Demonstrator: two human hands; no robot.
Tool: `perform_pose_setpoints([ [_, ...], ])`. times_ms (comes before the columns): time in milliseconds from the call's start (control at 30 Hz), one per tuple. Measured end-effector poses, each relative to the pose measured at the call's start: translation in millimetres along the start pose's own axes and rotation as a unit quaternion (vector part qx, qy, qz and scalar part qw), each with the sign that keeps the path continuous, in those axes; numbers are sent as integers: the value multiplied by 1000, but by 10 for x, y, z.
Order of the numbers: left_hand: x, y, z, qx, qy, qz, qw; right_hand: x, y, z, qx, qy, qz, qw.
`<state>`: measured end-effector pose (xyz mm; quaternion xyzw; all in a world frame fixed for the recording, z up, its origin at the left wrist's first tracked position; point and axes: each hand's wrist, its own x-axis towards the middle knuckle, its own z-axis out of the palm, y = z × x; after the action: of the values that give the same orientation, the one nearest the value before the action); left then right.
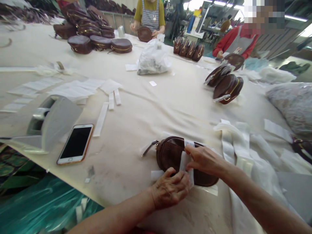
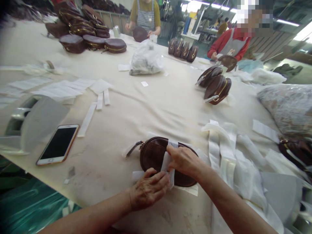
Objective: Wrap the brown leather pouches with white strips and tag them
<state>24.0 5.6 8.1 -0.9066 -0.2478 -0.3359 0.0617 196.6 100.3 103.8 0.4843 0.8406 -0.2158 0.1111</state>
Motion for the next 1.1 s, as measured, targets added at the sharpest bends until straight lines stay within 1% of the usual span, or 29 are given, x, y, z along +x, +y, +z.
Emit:
perform_pose_setpoints([
  [67,-9,0,11,3,-4,3,1000,35,118,-35,27,6,-9,1000],
  [133,-11,-4,15,7,-7,8,1000,13,228,-41,57,20,-18,998],
  [167,-10,-6,14,9,-6,11,1000,-25,264,-27,66,34,-15,997],
  [200,-8,-8,13,10,-3,12,1000,-81,280,4,73,61,-12,995],
  [233,-6,-10,11,10,1,12,1000,-152,274,52,84,103,-17,991],
  [267,-4,-10,10,8,4,12,1000,-232,245,117,98,158,-33,982],
  [333,-2,-9,9,8,10,11,1000,-396,138,293,134,273,-94,948],
  [367,-3,-8,11,10,7,11,1000,-467,73,396,149,316,-130,928],
  [400,-4,-6,14,11,3,11,1000,-524,10,502,157,343,-158,913],
  [433,-6,-5,19,12,1,10,1000,-566,-45,604,155,356,-170,906],
  [500,-9,-3,26,10,1,7,1000,-604,-117,778,145,369,-167,903],
  [567,-6,-6,27,1,19,8,1000,-601,-137,887,144,379,-150,902],
  [633,4,-10,17,-11,37,12,999,-587,-128,929,151,382,-143,900],
  [733,22,-12,-1,-29,43,14,999,-585,-99,933,147,379,-148,901],
  [833,30,-3,6,-29,51,2,998,-611,-64,966,96,384,-167,903],
  [933,18,6,36,-22,68,-15,997,-648,-31,1052,23,395,-185,900],
  [1000,8,6,48,-21,65,-16,998,-671,-25,1112,-4,401,-191,896],
  [1100,4,-1,40,-15,40,5,999,-697,-52,1173,-5,424,-180,888],
])
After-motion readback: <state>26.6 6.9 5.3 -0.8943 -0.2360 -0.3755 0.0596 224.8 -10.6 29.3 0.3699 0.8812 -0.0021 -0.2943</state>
